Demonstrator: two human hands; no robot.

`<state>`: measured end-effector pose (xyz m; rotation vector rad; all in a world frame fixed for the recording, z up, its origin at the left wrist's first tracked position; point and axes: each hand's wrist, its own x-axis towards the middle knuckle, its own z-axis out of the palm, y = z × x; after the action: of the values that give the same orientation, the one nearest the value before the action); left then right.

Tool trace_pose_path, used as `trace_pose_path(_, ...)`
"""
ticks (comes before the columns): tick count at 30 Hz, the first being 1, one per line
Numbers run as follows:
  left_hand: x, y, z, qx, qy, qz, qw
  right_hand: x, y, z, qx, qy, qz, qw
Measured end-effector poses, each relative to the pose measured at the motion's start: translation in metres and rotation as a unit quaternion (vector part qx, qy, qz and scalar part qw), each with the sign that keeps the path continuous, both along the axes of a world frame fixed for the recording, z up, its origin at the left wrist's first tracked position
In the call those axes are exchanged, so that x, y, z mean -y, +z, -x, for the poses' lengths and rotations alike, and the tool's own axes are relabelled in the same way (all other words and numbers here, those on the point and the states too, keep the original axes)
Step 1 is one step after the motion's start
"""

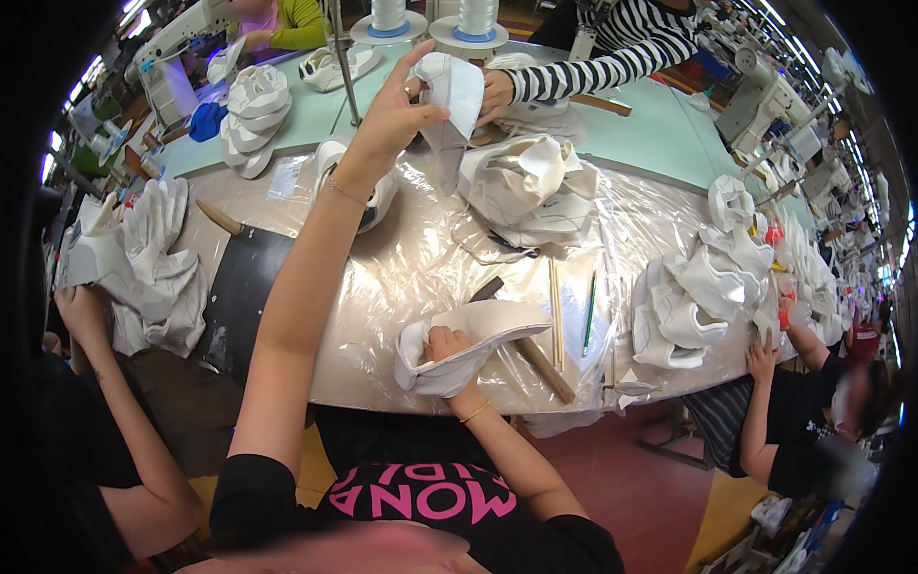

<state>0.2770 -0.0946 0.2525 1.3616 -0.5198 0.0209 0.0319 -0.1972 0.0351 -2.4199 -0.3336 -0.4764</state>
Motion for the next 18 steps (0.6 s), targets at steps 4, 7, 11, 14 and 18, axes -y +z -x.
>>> trace_pose_path(4,0.0,0.001,-0.001,-0.006,-0.014,0.015,1.0,0.0,-0.002,0.0,0.011,0.006,-0.009,1.0)
trace_pose_path(7,-0.001,-0.001,-0.002,-0.014,-0.017,0.03,0.999,0.0,-0.004,0.001,0.014,0.005,-0.013,1.0)
trace_pose_path(11,-0.001,-0.005,-0.006,-0.009,-0.021,0.04,0.999,0.0,-0.006,0.001,0.017,0.005,-0.022,1.0)
trace_pose_path(14,-0.004,-0.007,-0.007,0.001,-0.033,0.025,0.999,0.0,-0.005,0.002,0.005,0.007,-0.021,1.0)
trace_pose_path(18,-0.023,-0.012,0.014,0.077,-0.074,-0.117,0.987,0.0,-0.002,0.002,0.009,0.005,-0.008,1.0)
